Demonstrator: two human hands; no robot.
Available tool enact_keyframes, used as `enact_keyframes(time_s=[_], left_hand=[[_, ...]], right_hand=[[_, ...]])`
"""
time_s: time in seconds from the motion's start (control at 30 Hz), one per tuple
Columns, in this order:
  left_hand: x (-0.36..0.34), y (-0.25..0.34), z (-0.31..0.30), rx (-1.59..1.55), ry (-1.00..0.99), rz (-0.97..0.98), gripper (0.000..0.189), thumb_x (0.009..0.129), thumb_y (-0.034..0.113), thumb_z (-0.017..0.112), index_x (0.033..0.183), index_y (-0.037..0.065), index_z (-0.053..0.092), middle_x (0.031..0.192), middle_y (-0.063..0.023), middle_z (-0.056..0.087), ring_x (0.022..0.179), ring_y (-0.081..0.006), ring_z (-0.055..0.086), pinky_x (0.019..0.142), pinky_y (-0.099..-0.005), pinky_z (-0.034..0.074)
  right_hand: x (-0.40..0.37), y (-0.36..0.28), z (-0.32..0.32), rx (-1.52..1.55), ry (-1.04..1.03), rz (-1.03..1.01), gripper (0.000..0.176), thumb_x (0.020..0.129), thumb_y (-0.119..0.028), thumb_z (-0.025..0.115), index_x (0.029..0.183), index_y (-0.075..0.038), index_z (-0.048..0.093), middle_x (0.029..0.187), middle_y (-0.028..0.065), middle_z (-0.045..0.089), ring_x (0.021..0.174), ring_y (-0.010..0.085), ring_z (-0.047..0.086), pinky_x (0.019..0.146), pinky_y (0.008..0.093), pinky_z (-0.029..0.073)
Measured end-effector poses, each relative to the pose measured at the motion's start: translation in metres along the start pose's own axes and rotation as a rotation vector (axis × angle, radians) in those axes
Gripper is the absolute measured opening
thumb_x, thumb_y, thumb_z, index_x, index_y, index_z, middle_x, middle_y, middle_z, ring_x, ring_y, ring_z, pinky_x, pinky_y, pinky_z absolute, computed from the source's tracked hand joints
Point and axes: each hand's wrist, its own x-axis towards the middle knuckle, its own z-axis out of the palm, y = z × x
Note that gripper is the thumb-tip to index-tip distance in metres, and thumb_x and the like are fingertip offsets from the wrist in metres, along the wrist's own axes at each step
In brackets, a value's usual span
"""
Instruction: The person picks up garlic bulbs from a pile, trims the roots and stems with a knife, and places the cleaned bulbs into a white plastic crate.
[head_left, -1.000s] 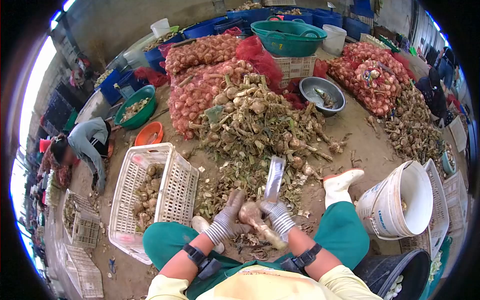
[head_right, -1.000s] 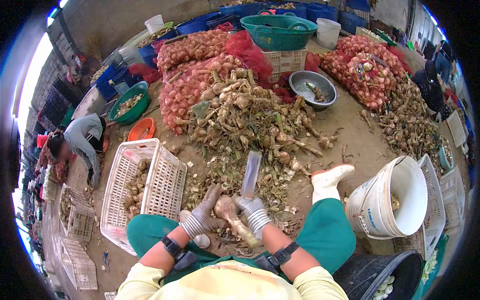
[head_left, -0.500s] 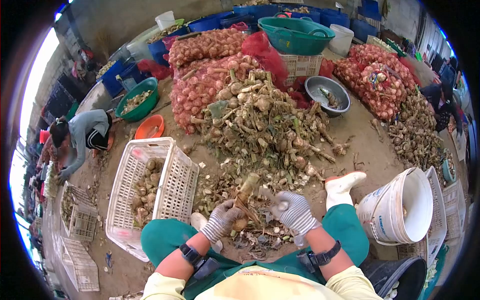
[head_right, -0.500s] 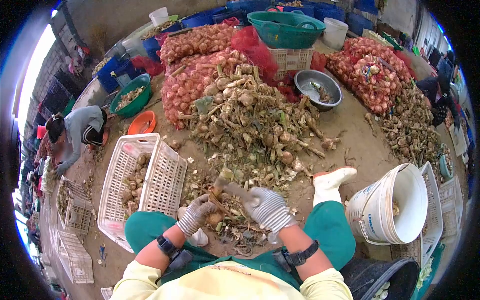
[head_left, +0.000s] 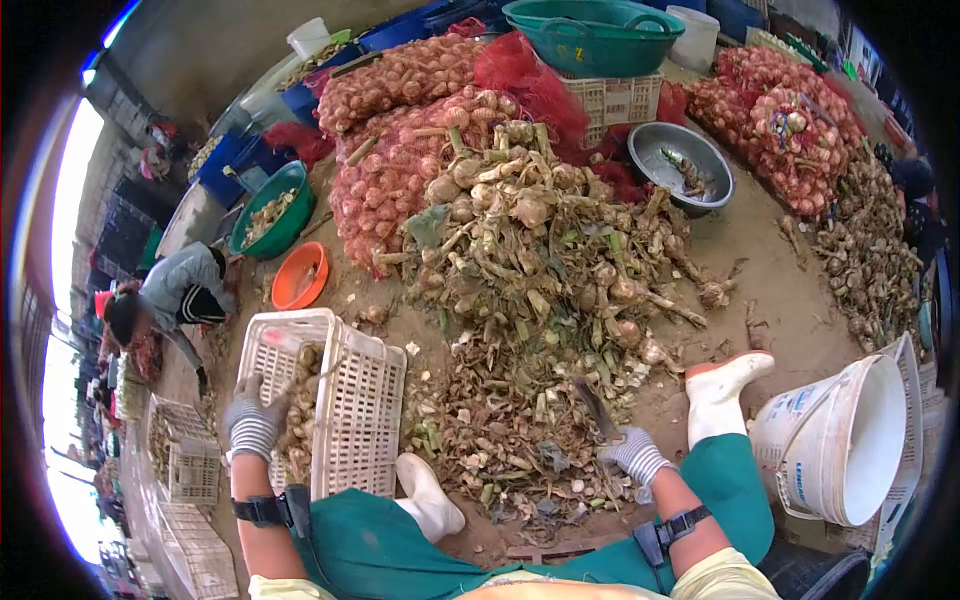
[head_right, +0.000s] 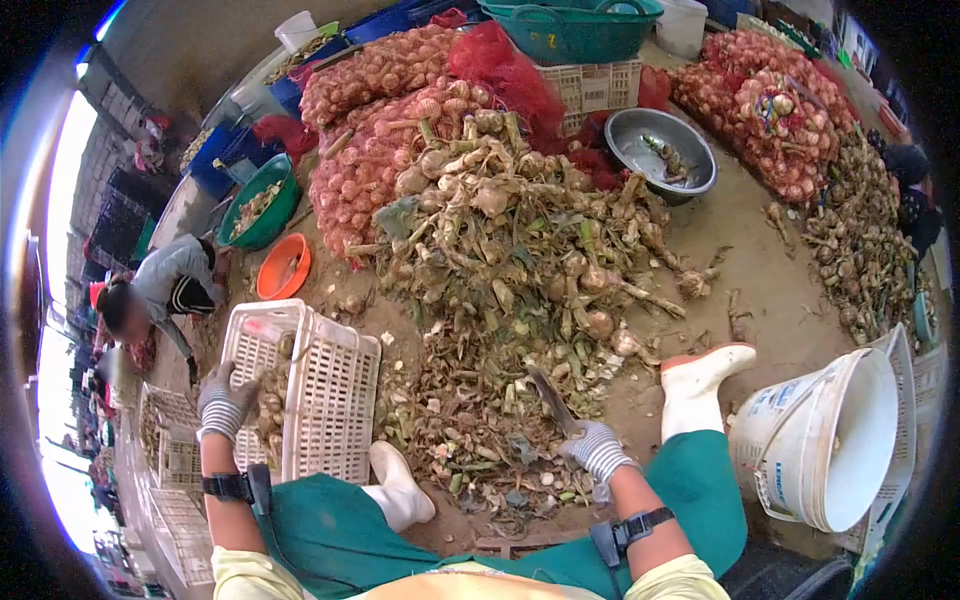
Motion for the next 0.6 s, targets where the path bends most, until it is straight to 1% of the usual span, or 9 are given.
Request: enact_keyframes(time_s=[0.07, 0.1, 0.13, 0.23, 0.27, 0.33, 0.37, 0.47, 0.6], left_hand=[[0.011, 0.051, -0.003, -0.460, -0.060, 0.338, 0.058, 0.068, 0.020, 0.069, 0.119, 0.002, 0.049, 0.120, -0.0172, 0.050, 0.113, -0.0275, 0.046, 0.095, -0.0325, 0.036], [0.009, 0.095, -0.015, -0.659, -0.248, 0.309, 0.059, 0.069, 0.018, 0.069, 0.120, -0.002, 0.047, 0.119, -0.0172, 0.051, 0.112, -0.0261, 0.047, 0.095, -0.0315, 0.036], [0.034, 0.107, 0.030, -0.580, -0.155, 0.468, 0.055, 0.070, 0.021, 0.066, 0.118, 0.000, 0.048, 0.117, -0.0196, 0.052, 0.107, -0.0295, 0.051, 0.093, -0.0332, 0.039], [0.089, 0.188, 0.129, -0.929, -0.452, 0.376, 0.067, 0.069, 0.026, 0.068, 0.126, 0.003, 0.041, 0.117, -0.0196, 0.052, 0.106, -0.0270, 0.051, 0.090, -0.0319, 0.041], [0.083, 0.225, 0.113, -0.904, -0.552, 0.296, 0.071, 0.066, 0.027, 0.071, 0.125, 0.001, 0.041, 0.117, -0.0198, 0.051, 0.106, -0.0265, 0.052, 0.089, -0.0321, 0.042], [0.121, 0.268, 0.200, -0.737, -0.358, 0.360, 0.078, 0.061, 0.024, 0.073, 0.126, 0.000, 0.037, 0.119, -0.0219, 0.050, 0.108, -0.0312, 0.050, 0.091, -0.0351, 0.040], [0.109, 0.292, 0.186, -0.703, -0.217, 0.346, 0.083, 0.061, 0.025, 0.074, 0.129, 0.001, 0.032, 0.122, -0.0227, 0.047, 0.110, -0.0331, 0.048, 0.094, -0.0359, 0.038], [0.104, 0.335, 0.184, -0.715, -0.304, 0.070, 0.086, 0.060, 0.025, 0.075, 0.130, 0.002, 0.030, 0.125, -0.0224, 0.044, 0.111, -0.0325, 0.048, 0.093, -0.0348, 0.039], [0.098, 0.319, 0.193, -0.896, -0.264, 0.094, 0.076, 0.059, 0.023, 0.076, 0.121, 0.003, 0.037, 0.113, -0.0223, 0.050, 0.102, -0.0290, 0.052, 0.086, -0.0342, 0.044]], right_hand=[[-0.006, -0.020, 0.002, 0.077, -0.046, -0.009, 0.061, 0.063, -0.019, 0.073, 0.114, 0.004, 0.049, 0.085, 0.0101, 0.064, 0.075, 0.0172, 0.060, 0.068, 0.0291, 0.050], [-0.011, -0.032, 0.003, 0.140, -0.081, -0.020, 0.057, 0.063, -0.019, 0.073, 0.111, 0.003, 0.052, 0.083, 0.0097, 0.064, 0.074, 0.0170, 0.060, 0.067, 0.0292, 0.050], [-0.011, -0.036, 0.008, 0.035, -0.038, 0.009, 0.051, 0.062, -0.018, 0.074, 0.105, 0.002, 0.056, 0.080, 0.0094, 0.063, 0.073, 0.0170, 0.059, 0.067, 0.0298, 0.050], [0.003, -0.027, 0.010, -0.456, -0.021, -0.087, 0.057, 0.065, -0.027, 0.071, 0.110, 0.003, 0.054, 0.086, 0.0116, 0.064, 0.080, 0.0220, 0.061, 0.074, 0.0291, 0.049], [0.008, -0.018, 0.011, -0.445, -0.014, -0.077, 0.057, 0.065, -0.027, 0.071, 0.110, 0.003, 0.054, 0.086, 0.0116, 0.064, 0.080, 0.0220, 0.061, 0.074, 0.0291, 0.049], [0.017, 0.004, 0.007, -0.219, -0.050, -0.072, 0.062, 0.066, -0.032, 0.069, 0.115, 0.003, 0.051, 0.088, 0.0123, 0.064, 0.082, 0.0239, 0.061, 0.077, 0.0283, 0.048], [0.011, -0.006, 0.001, -0.215, -0.039, -0.059, 0.062, 0.066, -0.032, 0.069, 0.115, 0.003, 0.051, 0.088, 0.0123, 0.064, 0.082, 0.0239, 0.061, 0.077, 0.0283, 0.048], [-0.014, -0.058, -0.018, -0.299, -0.009, 0.051, 0.057, 0.066, -0.031, 0.068, 0.109, 0.003, 0.054, 0.086, 0.0115, 0.065, 0.079, 0.0223, 0.061, 0.074, 0.0287, 0.048], [-0.003, -0.041, -0.010, -0.282, 0.055, 0.016, 0.052, 0.065, -0.035, 0.066, 0.105, -0.003, 0.059, 0.085, 0.0123, 0.064, 0.078, 0.0252, 0.061, 0.074, 0.0306, 0.048]])
